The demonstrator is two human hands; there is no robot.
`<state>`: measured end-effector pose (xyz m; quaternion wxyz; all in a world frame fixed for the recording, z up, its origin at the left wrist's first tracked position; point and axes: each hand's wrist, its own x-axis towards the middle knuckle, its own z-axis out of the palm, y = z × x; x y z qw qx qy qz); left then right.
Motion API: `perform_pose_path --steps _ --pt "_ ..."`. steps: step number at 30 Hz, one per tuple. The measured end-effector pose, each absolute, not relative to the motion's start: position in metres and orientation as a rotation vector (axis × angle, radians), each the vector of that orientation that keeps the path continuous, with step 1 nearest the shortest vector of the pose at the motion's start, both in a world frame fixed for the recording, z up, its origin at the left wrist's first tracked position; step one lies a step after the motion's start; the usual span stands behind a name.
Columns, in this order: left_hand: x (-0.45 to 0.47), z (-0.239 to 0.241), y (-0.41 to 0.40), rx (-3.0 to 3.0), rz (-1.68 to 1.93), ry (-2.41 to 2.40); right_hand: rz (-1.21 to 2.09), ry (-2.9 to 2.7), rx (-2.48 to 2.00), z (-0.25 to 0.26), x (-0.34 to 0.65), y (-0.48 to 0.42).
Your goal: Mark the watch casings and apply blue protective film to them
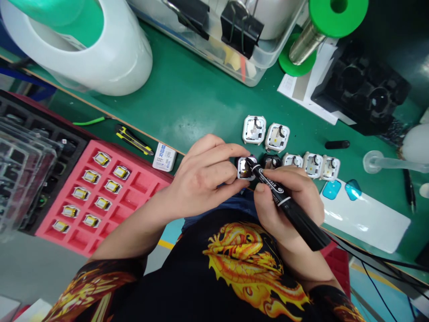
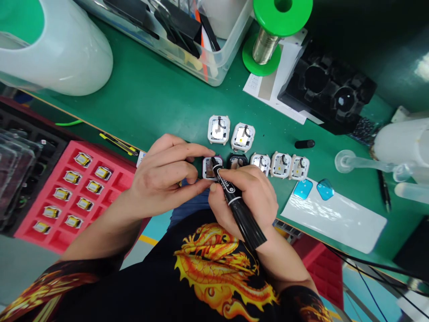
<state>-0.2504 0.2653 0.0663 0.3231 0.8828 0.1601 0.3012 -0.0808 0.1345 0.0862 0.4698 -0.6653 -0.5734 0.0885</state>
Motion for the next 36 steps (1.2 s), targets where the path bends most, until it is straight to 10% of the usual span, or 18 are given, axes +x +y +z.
perform_pose_path --steps 36 --pt "-0.2503 0.0667 0.266 2.32 0.767 0.434 0.176 -1.424 -1.657 0.0864 -0.08 0.135"
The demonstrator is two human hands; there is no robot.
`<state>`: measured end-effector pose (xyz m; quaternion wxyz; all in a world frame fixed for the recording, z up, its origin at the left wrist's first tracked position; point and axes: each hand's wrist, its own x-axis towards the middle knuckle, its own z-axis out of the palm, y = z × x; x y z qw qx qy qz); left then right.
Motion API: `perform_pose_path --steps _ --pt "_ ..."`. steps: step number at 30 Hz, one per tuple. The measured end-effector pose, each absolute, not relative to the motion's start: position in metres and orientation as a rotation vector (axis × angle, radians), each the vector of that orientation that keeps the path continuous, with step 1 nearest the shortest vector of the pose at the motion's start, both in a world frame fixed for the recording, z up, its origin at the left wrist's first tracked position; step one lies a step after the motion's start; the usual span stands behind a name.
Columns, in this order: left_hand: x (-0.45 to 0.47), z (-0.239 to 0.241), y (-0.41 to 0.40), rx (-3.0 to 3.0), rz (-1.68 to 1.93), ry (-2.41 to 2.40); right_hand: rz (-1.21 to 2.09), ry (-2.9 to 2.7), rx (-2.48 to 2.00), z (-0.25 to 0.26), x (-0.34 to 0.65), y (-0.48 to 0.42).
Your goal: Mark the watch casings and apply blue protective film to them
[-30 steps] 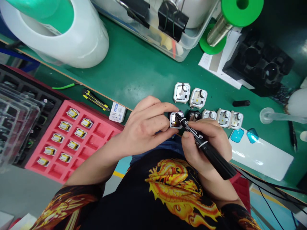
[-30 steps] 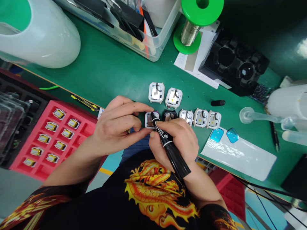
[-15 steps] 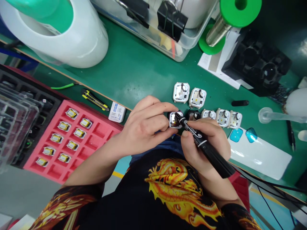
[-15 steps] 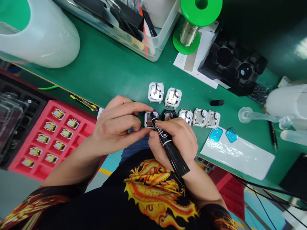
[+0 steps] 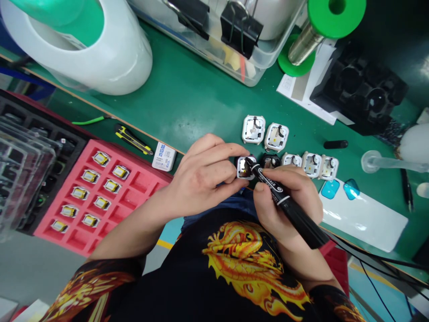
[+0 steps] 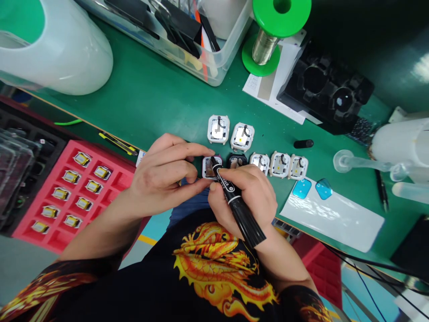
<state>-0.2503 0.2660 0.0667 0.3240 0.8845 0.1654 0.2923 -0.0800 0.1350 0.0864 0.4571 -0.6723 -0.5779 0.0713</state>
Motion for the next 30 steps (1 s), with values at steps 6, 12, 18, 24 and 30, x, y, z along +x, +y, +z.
perform_pose_path --steps 6,12,18,24,30 --pt "-0.2506 0.0663 0.266 2.323 0.772 0.425 0.181 -1.425 -1.654 0.0871 -0.079 0.1349" --pt "-0.2507 0.0669 0.2661 2.321 0.78 0.422 0.181 -1.429 -1.646 0.0869 -0.0787 0.1349" --pt "-0.2501 0.067 0.2662 2.323 0.786 0.423 0.163 -1.43 -1.65 0.0866 -0.0792 0.1357" --pt "-0.2505 0.0668 0.2658 2.32 0.771 0.437 0.185 -1.43 -1.666 0.0874 -0.0795 0.1348" --pt "-0.2502 0.0661 0.2656 2.314 0.791 0.425 0.17 -1.436 -1.641 0.0868 -0.0794 0.1353"
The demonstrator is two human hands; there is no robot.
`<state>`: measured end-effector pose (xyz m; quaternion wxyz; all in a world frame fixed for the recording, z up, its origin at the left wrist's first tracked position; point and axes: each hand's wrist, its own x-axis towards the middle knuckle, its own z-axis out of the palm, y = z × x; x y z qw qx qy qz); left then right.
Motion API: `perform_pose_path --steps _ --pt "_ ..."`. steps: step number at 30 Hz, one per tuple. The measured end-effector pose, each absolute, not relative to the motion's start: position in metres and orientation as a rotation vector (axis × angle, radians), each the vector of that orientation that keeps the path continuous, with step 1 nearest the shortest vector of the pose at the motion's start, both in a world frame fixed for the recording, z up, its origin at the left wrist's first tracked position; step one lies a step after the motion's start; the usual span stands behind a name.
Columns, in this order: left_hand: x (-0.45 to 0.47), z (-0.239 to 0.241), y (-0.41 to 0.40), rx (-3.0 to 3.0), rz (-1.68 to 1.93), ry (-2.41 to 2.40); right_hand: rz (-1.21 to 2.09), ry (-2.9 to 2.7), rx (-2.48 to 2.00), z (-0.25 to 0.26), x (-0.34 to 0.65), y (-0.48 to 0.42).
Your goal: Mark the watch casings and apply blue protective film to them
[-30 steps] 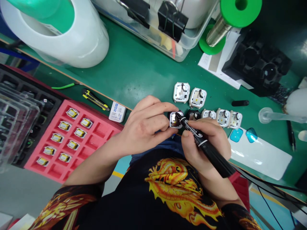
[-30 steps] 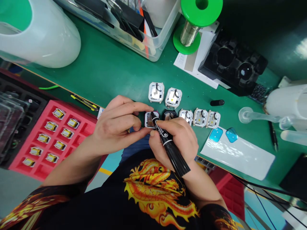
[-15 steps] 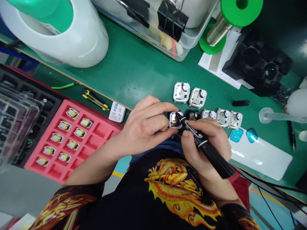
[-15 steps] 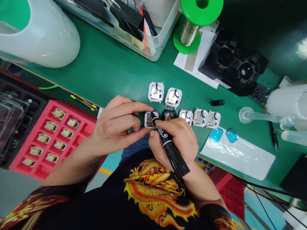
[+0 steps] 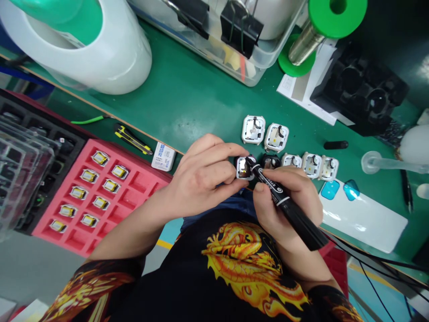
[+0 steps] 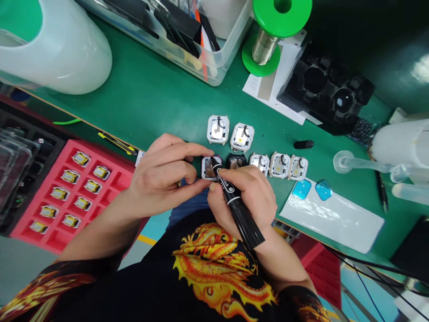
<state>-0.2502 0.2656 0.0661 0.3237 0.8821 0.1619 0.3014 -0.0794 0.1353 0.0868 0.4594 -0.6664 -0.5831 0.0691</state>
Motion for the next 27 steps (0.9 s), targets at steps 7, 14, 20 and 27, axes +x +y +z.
perform_pose_path --steps 7,14,20,27 --pt "-0.2503 0.0667 0.2659 2.318 0.787 0.424 0.163 -1.403 -1.649 0.0855 -0.0805 0.1351" --pt "-0.2504 0.0666 0.2659 2.331 0.776 0.435 0.161 -1.433 -1.646 0.0852 -0.0797 0.1349" --pt "-0.251 0.0658 0.2655 2.313 0.787 0.431 0.179 -1.448 -1.64 0.0851 -0.0798 0.1351" --pt "-0.2507 0.066 0.2655 2.315 0.773 0.444 0.152 -1.46 -1.605 0.0838 -0.0792 0.1361"
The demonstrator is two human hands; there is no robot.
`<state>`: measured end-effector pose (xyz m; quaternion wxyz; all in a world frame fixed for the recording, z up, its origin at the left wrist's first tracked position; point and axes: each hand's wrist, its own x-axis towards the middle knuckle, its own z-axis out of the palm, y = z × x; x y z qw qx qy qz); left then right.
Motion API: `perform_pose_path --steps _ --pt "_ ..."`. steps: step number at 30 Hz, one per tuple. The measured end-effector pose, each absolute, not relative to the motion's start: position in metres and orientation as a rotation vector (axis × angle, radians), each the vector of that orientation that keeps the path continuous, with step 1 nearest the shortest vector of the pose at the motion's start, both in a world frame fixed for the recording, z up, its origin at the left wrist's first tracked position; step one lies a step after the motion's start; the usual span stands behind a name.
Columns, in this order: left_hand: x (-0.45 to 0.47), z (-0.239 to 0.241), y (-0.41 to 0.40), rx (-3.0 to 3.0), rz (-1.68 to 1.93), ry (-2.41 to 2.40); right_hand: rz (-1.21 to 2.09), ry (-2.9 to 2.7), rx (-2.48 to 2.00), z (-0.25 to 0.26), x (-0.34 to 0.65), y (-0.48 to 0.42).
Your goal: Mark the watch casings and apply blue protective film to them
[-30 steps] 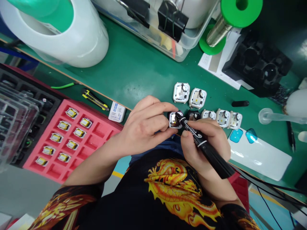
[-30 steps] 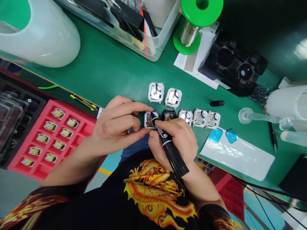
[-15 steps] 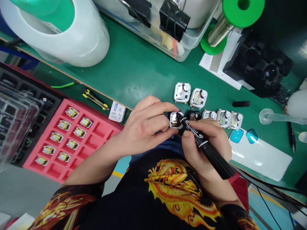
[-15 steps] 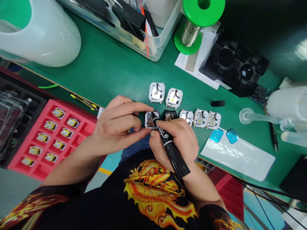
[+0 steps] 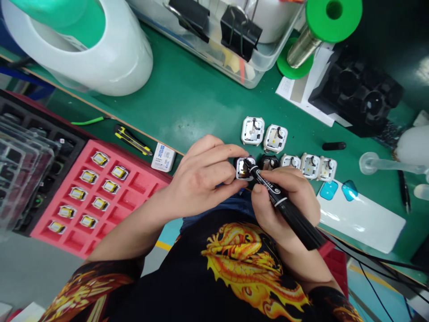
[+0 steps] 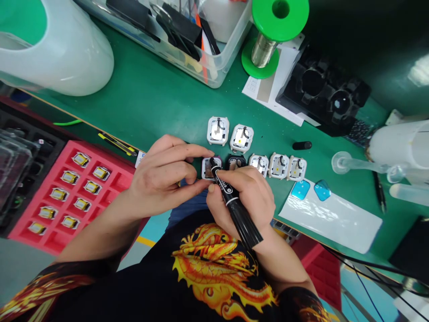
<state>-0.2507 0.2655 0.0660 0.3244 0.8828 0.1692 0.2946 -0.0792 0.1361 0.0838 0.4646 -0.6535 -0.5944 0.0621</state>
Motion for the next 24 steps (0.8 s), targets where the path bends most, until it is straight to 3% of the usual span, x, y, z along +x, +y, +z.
perform_pose_path --steps 24 --pt "-0.25 0.0655 0.2659 2.315 0.807 0.409 0.183 -1.425 -1.643 0.0858 -0.0798 0.1334"
